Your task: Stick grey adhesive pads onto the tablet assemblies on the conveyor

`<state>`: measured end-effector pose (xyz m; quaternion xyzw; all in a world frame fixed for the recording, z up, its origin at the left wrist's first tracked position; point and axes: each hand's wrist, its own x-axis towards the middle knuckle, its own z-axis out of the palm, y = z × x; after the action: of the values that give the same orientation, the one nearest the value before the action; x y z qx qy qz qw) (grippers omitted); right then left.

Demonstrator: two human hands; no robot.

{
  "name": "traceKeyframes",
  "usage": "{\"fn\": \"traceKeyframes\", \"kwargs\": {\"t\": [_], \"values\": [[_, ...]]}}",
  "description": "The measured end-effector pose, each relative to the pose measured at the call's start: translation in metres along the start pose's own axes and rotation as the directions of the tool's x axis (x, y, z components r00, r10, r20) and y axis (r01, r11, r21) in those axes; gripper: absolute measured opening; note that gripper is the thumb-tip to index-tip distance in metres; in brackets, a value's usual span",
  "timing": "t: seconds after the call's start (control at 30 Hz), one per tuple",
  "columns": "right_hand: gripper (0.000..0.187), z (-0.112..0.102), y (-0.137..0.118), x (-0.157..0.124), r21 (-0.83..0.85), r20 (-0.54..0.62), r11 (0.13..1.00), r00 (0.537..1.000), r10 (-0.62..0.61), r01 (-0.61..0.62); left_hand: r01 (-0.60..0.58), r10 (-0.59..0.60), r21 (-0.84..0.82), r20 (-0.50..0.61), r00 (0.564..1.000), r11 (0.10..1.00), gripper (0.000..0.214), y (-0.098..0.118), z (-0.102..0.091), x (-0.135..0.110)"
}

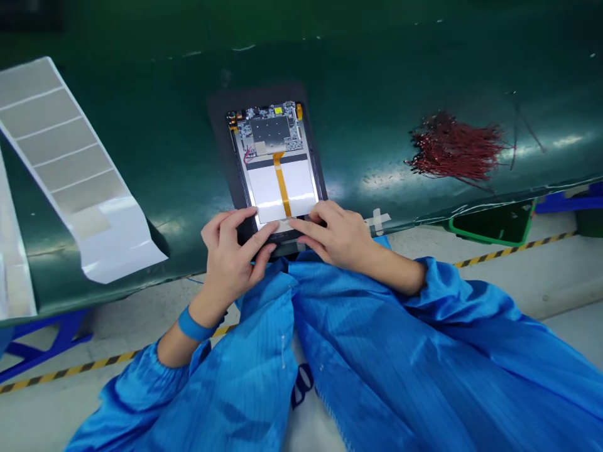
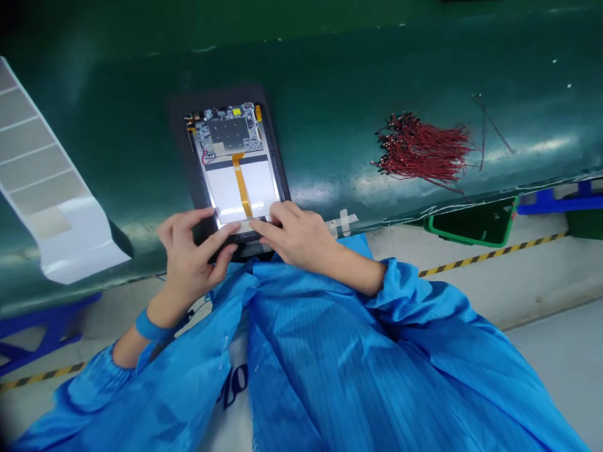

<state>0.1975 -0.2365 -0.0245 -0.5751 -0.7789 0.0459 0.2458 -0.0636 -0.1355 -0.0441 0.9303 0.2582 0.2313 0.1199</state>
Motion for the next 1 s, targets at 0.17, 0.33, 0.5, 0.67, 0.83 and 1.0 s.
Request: {"fn": "traceKeyframes", "kwargs": {"t": [0.17,0.33,0.5,0.67,0.83,1.0], "values": [[0.039,-0.001,0.000,-0.005,-0.010,0.107,0.991,0.986,0.130,-0.130,0.000,0.000,0.033,0.016,1.000,0.999,0.052,-0.004,-0.002,-0.001],[0.040,-0.005,-0.009,-0.001,-0.042,0.171,0.988,0.974,0.151,-0.146,0.065,-0.067,0.037,0.064,0.996,0.997,0.051,0.001,-0.005,-0.002],[0.043,-0.006,-0.006,0.005,-0.037,0.232,0.996,0.968,0.091,-0.085,-0.007,-0.009,0.135,0.118,0.993,0.991,0.062,0.003,-0.005,-0.002],[0.035,-0.037,0.059,-0.024,0.119,0.037,0.969,0.976,0.215,-0.218,-0.011,0.004,0.103,0.071,0.997,0.995,0.068,-0.004,0.002,-0.001],[0.024,-0.082,0.125,-0.049,-0.144,-0.212,0.764,0.774,0.597,-0.629,0.112,-0.115,0.035,0.102,0.988,0.993,0.052,0.001,0.010,0.020],[0.023,-0.079,0.147,-0.040,-0.275,-0.042,0.799,0.837,0.546,-0.535,0.206,-0.197,-0.048,0.156,0.968,0.977,0.058,0.002,-0.001,0.037]]}}
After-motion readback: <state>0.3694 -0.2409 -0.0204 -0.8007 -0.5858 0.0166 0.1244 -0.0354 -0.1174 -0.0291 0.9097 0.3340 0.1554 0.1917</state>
